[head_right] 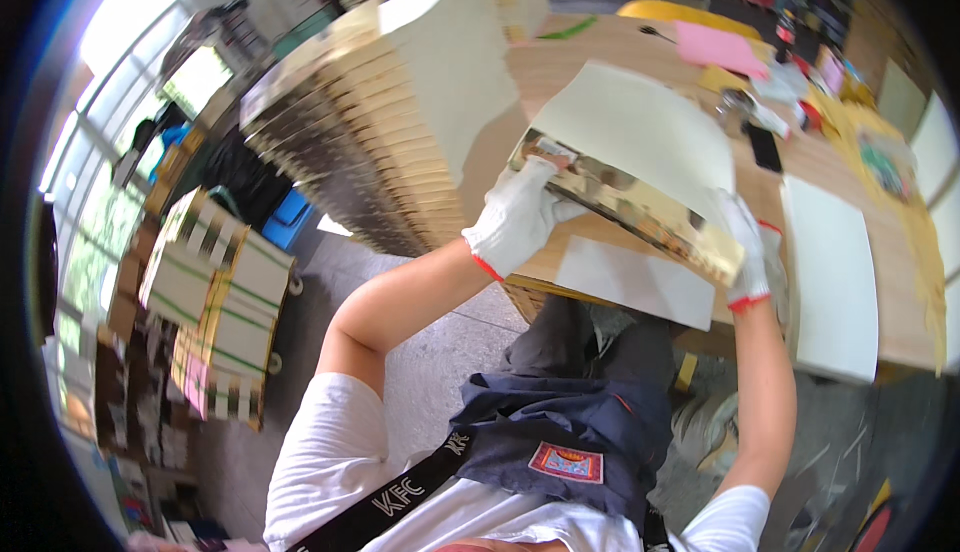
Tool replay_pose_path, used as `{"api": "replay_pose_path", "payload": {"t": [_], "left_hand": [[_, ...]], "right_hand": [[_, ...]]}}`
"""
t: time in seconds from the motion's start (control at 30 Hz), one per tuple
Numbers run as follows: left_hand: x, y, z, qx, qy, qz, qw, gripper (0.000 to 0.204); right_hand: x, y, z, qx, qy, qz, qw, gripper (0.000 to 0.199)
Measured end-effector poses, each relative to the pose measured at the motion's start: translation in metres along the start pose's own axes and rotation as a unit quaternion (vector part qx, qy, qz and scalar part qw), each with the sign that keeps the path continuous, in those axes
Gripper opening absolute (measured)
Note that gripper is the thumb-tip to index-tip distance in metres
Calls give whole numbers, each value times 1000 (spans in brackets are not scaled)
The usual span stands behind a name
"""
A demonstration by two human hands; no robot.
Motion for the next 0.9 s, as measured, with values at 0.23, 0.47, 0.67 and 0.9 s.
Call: {"api": "replay_pose_path", "payload": {"t": [0.23,0.47,0.67,0.9], "left_hand": [[30,-73,-200,-286,273,35,918,32],[109,-73,-376,-380,276,-17,883,29],[209,-38,-408,-175,629,-247,716,43],[235,-37,-387,-163,692,-270,649,58]], "right_hand": [[-159,39,86,213,51,92,971,46],[-408,101,148,445,-305,216,814,38],[-455,175,74,234,-539,211,781,39],[-436,192,38,110,-466,160,863,73]]}}
Point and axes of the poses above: each hand's wrist, its own y-axis towards the middle knuckle, its own x-axis out of the back of the hand, z = x × y, the point moved 10 cm from there along y, towards the middle knuckle, and after that the axes turned 4 degrees about y, right-handed, at the moved point
